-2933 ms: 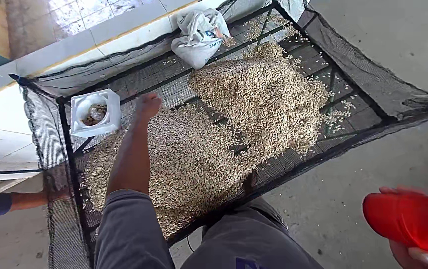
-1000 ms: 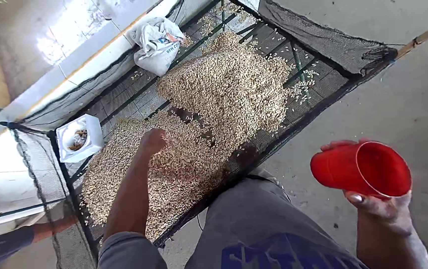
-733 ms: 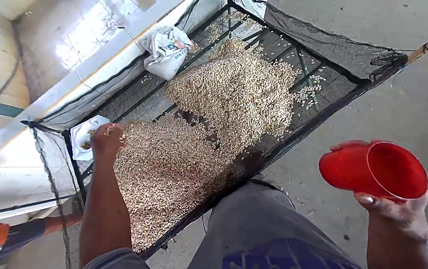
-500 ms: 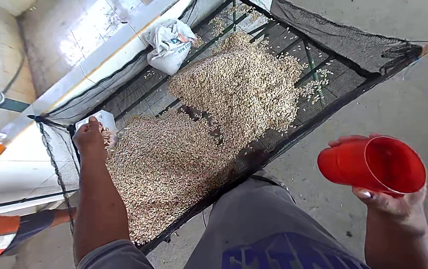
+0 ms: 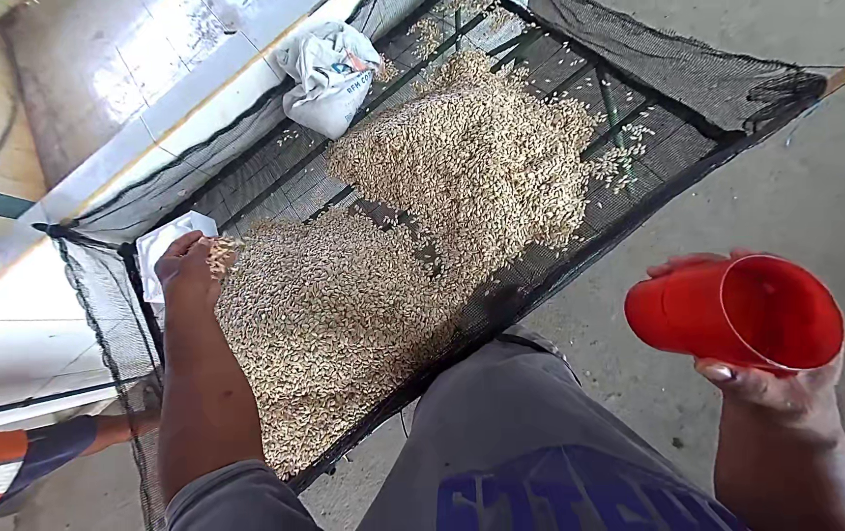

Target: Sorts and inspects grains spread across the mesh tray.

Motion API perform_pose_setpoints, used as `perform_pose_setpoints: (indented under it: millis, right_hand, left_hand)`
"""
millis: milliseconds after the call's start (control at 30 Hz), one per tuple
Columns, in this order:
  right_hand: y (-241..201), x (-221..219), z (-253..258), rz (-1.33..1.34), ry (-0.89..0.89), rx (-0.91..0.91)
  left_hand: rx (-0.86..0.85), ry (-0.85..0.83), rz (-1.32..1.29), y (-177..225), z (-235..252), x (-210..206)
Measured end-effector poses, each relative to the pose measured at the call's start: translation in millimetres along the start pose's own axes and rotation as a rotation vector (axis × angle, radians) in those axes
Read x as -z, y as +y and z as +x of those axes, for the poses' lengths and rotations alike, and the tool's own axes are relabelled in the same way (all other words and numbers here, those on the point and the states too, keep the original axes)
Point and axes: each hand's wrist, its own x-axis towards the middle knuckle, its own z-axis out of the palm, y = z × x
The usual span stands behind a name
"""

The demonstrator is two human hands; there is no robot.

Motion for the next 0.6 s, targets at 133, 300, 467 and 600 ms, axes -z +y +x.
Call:
perform_pose_setpoints:
  millis: [133, 300, 467, 600]
  right_hand:
    - [0.4, -2.3, 2.0, 0.004, 0.004, -0.015]
    - [6.2, -0.1, 5.4, 0.005, 0.001, -0.028]
    - [9.8, 6.6, 11.9, -0.006, -0.01, -0.068]
    - [7.9, 19.3, 16.9, -0.028, 0.007, -0.107]
  left_hand:
    - [0.005, -0.154, 0.255, -9.8, -1.8, -10.7]
    - [0.053, -0.249, 0.231, -12.6, -11.8, -33.9]
    - [0.027, -0.236, 0.645, -16.7, -12.8, -84.4]
    - [0.023, -0.439, 0.76, -34.3, -4.5, -133.3]
